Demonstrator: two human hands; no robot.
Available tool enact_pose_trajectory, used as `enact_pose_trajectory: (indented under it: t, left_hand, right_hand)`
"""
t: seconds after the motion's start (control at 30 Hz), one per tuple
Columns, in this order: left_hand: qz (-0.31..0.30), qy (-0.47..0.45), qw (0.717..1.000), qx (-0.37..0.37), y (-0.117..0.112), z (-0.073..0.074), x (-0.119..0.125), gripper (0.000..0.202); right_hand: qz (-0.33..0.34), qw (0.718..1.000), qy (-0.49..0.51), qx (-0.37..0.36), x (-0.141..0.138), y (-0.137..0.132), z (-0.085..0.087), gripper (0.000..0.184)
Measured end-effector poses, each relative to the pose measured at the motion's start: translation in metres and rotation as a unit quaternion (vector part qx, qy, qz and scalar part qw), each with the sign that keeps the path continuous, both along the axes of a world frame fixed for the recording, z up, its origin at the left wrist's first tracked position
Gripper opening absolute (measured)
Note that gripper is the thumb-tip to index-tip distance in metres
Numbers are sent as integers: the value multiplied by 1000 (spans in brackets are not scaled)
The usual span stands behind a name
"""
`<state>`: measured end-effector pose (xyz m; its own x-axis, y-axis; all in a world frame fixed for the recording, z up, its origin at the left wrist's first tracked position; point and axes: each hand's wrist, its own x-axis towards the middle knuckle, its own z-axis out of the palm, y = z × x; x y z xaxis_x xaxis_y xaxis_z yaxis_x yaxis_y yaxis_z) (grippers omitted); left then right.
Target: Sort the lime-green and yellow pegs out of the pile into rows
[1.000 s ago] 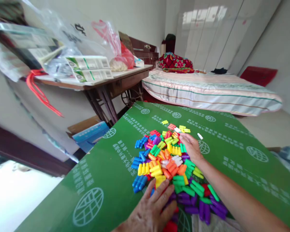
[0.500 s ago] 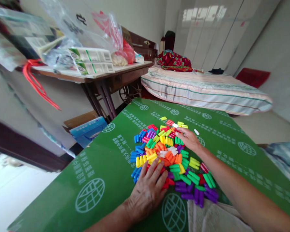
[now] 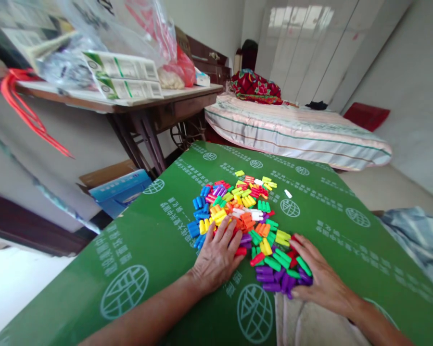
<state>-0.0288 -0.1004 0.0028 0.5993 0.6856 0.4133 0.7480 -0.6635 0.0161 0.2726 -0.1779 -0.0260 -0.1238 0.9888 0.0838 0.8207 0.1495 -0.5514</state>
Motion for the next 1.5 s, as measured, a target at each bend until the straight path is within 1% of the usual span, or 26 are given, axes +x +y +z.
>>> enact_pose_trajectory:
  t: [0.1, 0.27, 0.33, 0.43, 0.53, 0.63, 0.73, 0.83, 0.93, 1.0, 1.03, 1.1, 1.17, 1.2, 1.23, 1.27, 1.33, 1.4, 1.5]
  left_hand:
    - [14, 1, 1000, 1, 7, 0, 1, 49]
    - [15, -2, 1000, 14, 8, -4, -7, 47]
    - [13, -5, 1000, 13, 6, -6, -10, 45]
    - [-5, 3, 1000, -10, 0, -5, -14, 45]
    - [-30, 26, 998, -45, -9, -1, -18, 54]
    - [-69, 33, 995, -62, -21, 4, -16, 65]
    - [-118, 30, 990, -72, -33, 5, -8, 66]
    - [-132, 33, 987, -81, -40, 0, 2, 64]
    - [-139, 16, 987, -79, -35, 0, 9, 60]
    - [-114, -10, 990, -78, -21, 6, 13, 55]
    - [-82, -23, 993, -79, -12, 11, 15, 52]
    - [27, -29, 995, -89, 13, 22, 22, 49]
    - [137, -7, 984, -113, 39, 32, 30, 57]
    - [162, 11, 979, -125, 50, 36, 35, 62]
    - [172, 32, 976, -132, 59, 38, 39, 62]
    - [177, 50, 974, -137, 65, 40, 42, 57]
    - [162, 70, 975, -137, 71, 40, 47, 44]
    - [137, 71, 980, -129, 68, 37, 48, 34]
    - [101, 61, 985, -124, 59, 31, 44, 33]
  right_hand:
    - [26, 999, 0, 19, -12, 23, -6, 91]
    - [41, 996, 42, 70, -31, 65, -5, 70]
    - [42, 993, 58, 93, -40, 81, -4, 64]
    - [31, 989, 73, 121, -54, 103, -2, 55]
    - [13, 986, 84, 142, -67, 123, 0, 49]
    - [4, 981, 102, 162, -79, 139, 2, 46]
    - [-8, 977, 117, 179, -90, 150, 3, 44]
    - [-2, 975, 121, 185, -96, 158, 4, 43]
    - [2, 976, 126, 179, -97, 162, 4, 43]
    - [-13, 976, 137, 166, -96, 163, 3, 44]
    - [-22, 976, 147, 158, -95, 162, 2, 45]
    - [-39, 974, 171, 141, -95, 162, 1, 48]
    - [-60, 970, 198, 128, -95, 161, -1, 51]
    - [-70, 967, 211, 122, -95, 161, -2, 52]
    - [-79, 964, 224, 118, -95, 161, -3, 53]
    - [-85, 961, 237, 113, -95, 161, -4, 54]
    - [-92, 957, 256, 105, -95, 160, -7, 56]
    - [-103, 953, 266, 98, -94, 159, -9, 58]
    - [-110, 948, 283, 99, -93, 158, -10, 56]
